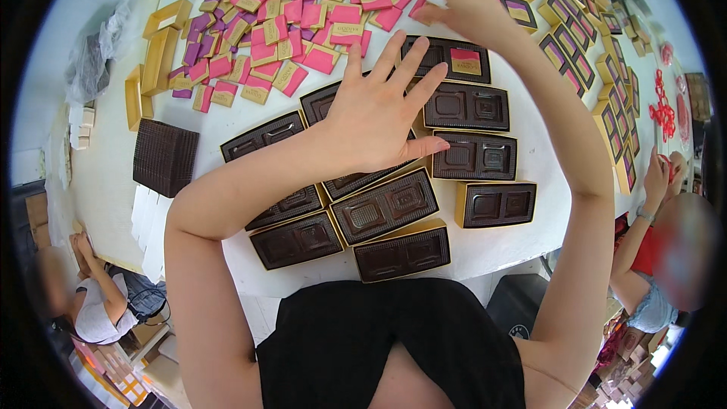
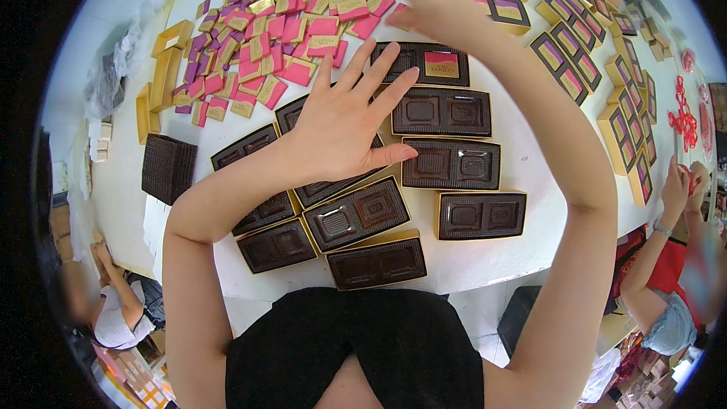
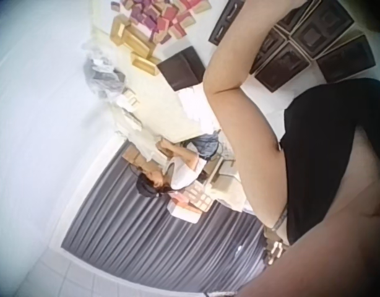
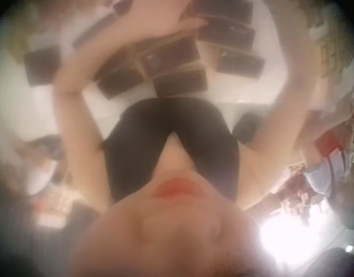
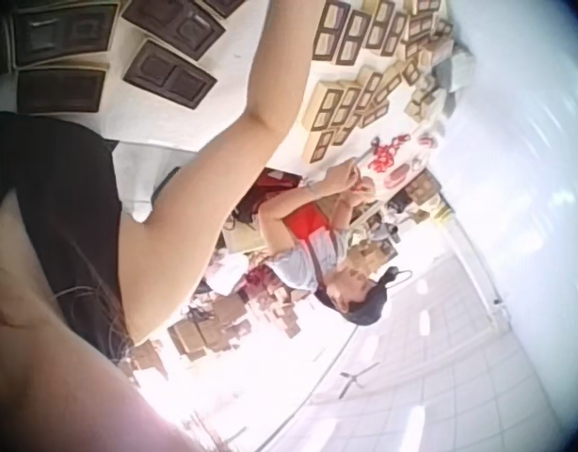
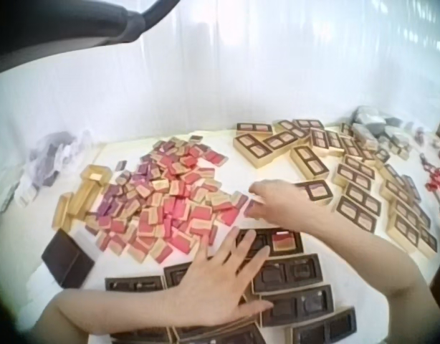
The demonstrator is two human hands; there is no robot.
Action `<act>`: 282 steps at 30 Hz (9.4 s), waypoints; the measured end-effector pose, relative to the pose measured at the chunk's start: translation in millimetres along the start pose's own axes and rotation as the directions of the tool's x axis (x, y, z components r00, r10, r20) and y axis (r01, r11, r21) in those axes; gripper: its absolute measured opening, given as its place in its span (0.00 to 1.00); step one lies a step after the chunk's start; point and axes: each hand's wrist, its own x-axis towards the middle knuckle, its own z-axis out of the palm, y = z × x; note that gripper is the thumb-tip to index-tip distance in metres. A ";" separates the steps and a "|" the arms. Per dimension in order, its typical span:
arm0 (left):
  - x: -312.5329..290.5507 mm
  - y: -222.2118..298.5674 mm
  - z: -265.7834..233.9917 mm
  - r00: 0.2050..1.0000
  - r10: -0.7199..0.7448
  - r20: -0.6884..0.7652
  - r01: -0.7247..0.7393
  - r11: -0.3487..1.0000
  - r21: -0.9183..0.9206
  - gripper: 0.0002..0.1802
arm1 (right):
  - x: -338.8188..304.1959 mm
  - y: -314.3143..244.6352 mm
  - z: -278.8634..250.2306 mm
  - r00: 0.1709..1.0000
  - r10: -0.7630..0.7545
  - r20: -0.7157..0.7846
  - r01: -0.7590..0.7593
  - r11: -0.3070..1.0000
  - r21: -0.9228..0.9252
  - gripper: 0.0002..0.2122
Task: The person assembles makeup compact palettes by placing dark brown plastic inserts into gold-colored boxes, then inserting pink and purple rectangular inserts into the compartments. The person arranges the completed units on the table.
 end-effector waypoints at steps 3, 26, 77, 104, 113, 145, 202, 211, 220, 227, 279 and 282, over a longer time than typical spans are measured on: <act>1.1 1.7 -0.3 1.000 -0.016 0.005 0.016 1.000 0.002 0.48 | 17.3 -4.4 15.6 0.994 0.097 0.055 -0.087 0.984 -0.157 0.19; -2.3 6.2 6.4 0.997 -0.068 -0.047 0.068 0.998 0.006 0.47 | -163.3 -75.8 -64.8 0.950 0.120 0.288 -0.062 0.977 -0.203 0.28; -7.7 12.1 -2.6 0.994 -0.055 -0.091 0.053 0.998 -0.031 0.41 | 95.7 4.3 -44.6 0.974 -0.042 0.222 -0.092 0.825 0.557 0.08; -9.6 14.7 -0.1 0.992 -0.040 -0.119 0.041 0.999 0.002 0.37 | -52.5 -53.4 -33.6 0.989 0.031 0.143 -0.084 0.920 0.384 0.19; -11.0 14.2 -0.1 0.991 -0.039 -0.131 0.042 0.999 0.019 0.37 | -37.5 -61.4 -58.4 0.926 0.302 0.225 -0.336 0.933 0.127 0.07; -8.9 19.8 8.7 0.988 -0.026 -0.153 0.017 0.998 -0.062 0.37 | 251.6 110.3 91.9 0.941 0.267 -0.207 -0.289 0.954 -0.085 0.16; -16.3 26.7 -6.4 0.950 0.224 -0.219 -0.236 0.971 -0.028 0.35 | -100.6 -47.8 -29.0 0.990 -0.139 0.025 0.141 0.960 -0.241 0.25; -10.3 29.4 -9.4 0.957 0.262 0.121 -0.242 0.957 -0.158 0.38 | -131.8 32.1 -22.2 0.954 0.297 -0.040 -0.290 0.878 -0.381 0.26; -7.6 16.4 0.0 0.998 0.067 -0.008 -0.067 0.997 -0.029 0.38 | -87.8 90.1 -22.1 0.906 0.422 0.042 -0.375 0.842 -0.388 0.28; -17.4 13.8 -14.1 0.996 0.029 0.085 -0.029 1.000 0.001 0.46 | -57.3 54.2 -79.6 0.901 0.276 -0.335 -0.279 0.960 0.039 0.19; -8.6 -0.9 -2.8 0.991 -0.121 0.056 0.116 0.989 0.094 0.45 | -74.3 -19.1 -39.4 0.963 -0.175 0.206 0.186 0.982 -0.032 0.18; -10.1 -3.0 -2.3 0.993 -0.114 0.032 0.110 0.989 0.095 0.44 | -19.0 -25.0 -42.9 0.970 0.130 0.207 -0.146 0.987 0.062 0.15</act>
